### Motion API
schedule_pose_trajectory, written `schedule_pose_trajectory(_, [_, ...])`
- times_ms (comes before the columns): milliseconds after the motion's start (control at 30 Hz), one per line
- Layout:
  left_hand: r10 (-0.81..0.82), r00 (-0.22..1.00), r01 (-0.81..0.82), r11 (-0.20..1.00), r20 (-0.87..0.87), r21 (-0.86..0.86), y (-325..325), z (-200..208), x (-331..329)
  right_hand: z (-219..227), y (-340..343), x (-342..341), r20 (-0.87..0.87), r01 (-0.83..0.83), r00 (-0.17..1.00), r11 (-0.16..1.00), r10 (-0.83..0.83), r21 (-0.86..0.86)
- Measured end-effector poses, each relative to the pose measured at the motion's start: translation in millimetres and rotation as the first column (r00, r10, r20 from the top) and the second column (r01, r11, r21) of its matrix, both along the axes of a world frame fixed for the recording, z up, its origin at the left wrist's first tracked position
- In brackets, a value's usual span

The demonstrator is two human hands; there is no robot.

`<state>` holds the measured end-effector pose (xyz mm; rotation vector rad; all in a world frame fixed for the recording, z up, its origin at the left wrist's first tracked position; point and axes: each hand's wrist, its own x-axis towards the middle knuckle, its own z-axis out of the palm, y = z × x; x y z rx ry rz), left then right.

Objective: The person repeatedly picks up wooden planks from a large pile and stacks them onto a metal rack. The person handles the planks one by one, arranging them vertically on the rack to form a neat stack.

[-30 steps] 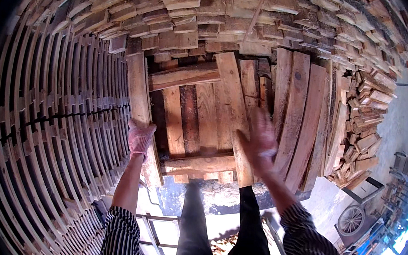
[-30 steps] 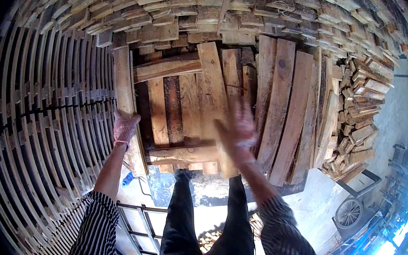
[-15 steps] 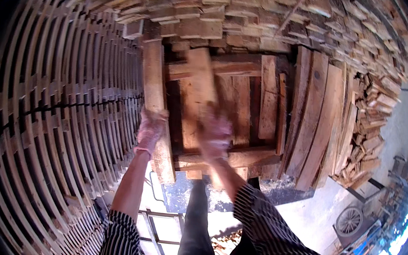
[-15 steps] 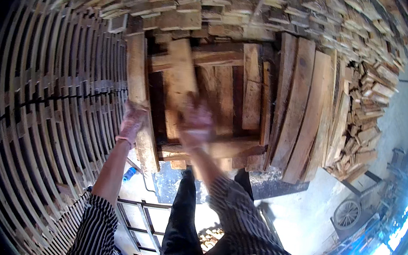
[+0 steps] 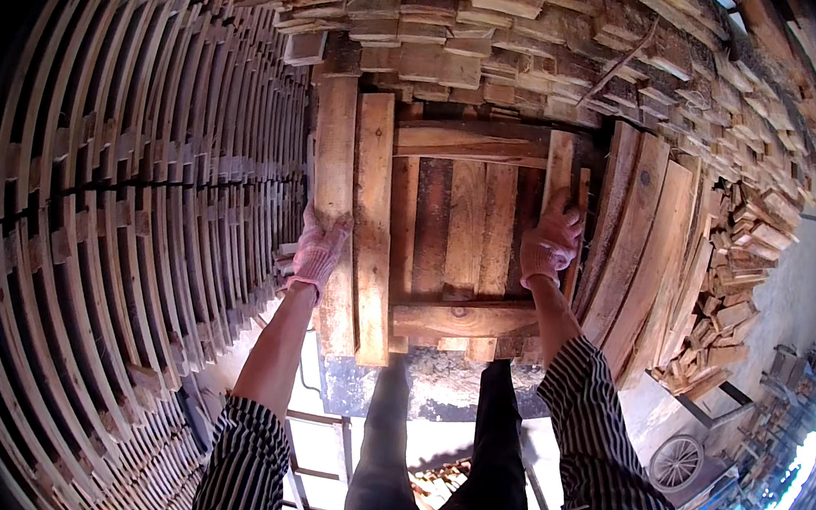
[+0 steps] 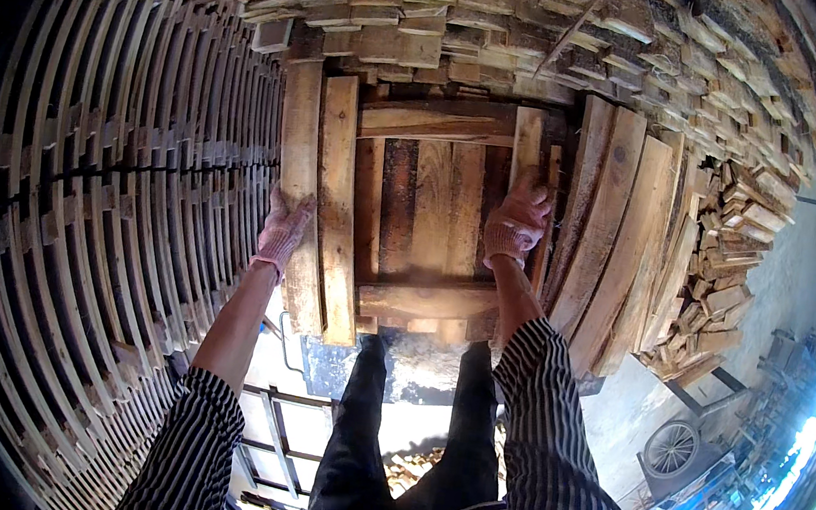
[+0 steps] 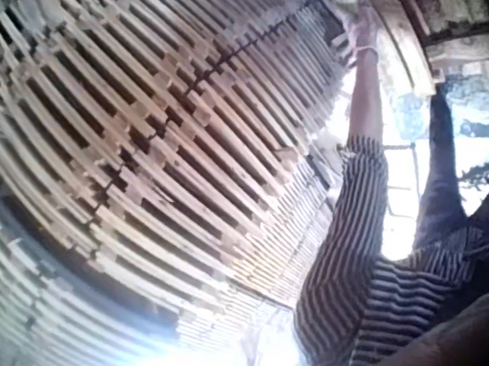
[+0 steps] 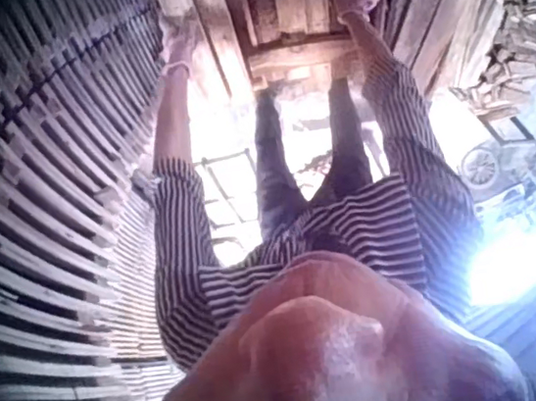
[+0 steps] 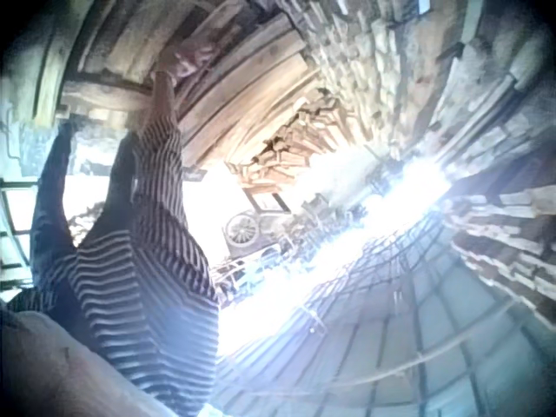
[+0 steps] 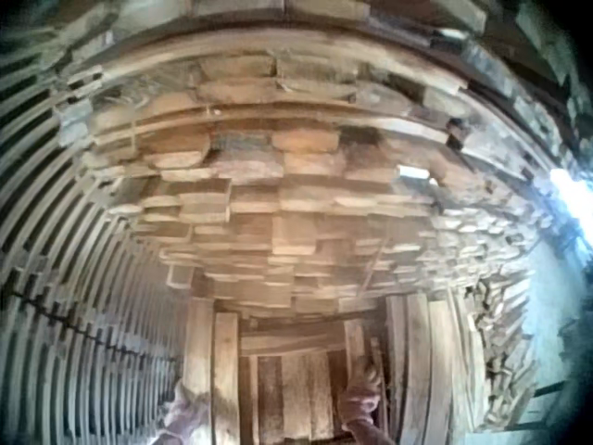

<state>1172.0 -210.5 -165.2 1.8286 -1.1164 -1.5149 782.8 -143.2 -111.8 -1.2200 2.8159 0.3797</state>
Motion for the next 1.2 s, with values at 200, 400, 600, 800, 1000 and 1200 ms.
schedule_pose_trajectory(200, [-0.005,0.999,0.004,1.000,0.036,0.030,-1.7,-10.6,1.8,20.4,16.5,35.4,0.430,0.026,0.771,0.652,0.469,-0.758])
schedule_pose_trajectory(400, [-0.023,0.999,0.024,0.999,0.031,-0.026,1.1,-13.8,3.9,-25.5,-38.4,180.3,0.923,0.236,0.341,0.933,0.180,-0.270])
schedule_pose_trajectory(600, [0.010,0.987,-0.008,1.000,-0.159,0.012,5.9,5.6,7.4,-49.6,-76.5,237.2,0.908,0.222,0.404,0.950,0.113,-0.217])
schedule_pose_trajectory(800, [-0.013,0.999,0.016,0.997,0.030,-0.076,1.8,13.9,-3.2,-41.5,-8.5,99.7,0.563,0.072,0.782,0.859,0.267,-0.507])
schedule_pose_trajectory(1000, [-0.070,0.996,0.072,0.996,0.049,-0.046,-3.1,13.5,-4.4,-3.8,45.3,-26.3,-0.036,-0.090,0.995,0.995,0.088,-0.037])
schedule_pose_trajectory(1200, [-0.090,0.989,0.091,0.996,0.120,-0.003,1.8,33.8,-3.0,-3.5,47.4,-40.1,0.006,-0.052,0.999,0.992,0.053,-0.117])
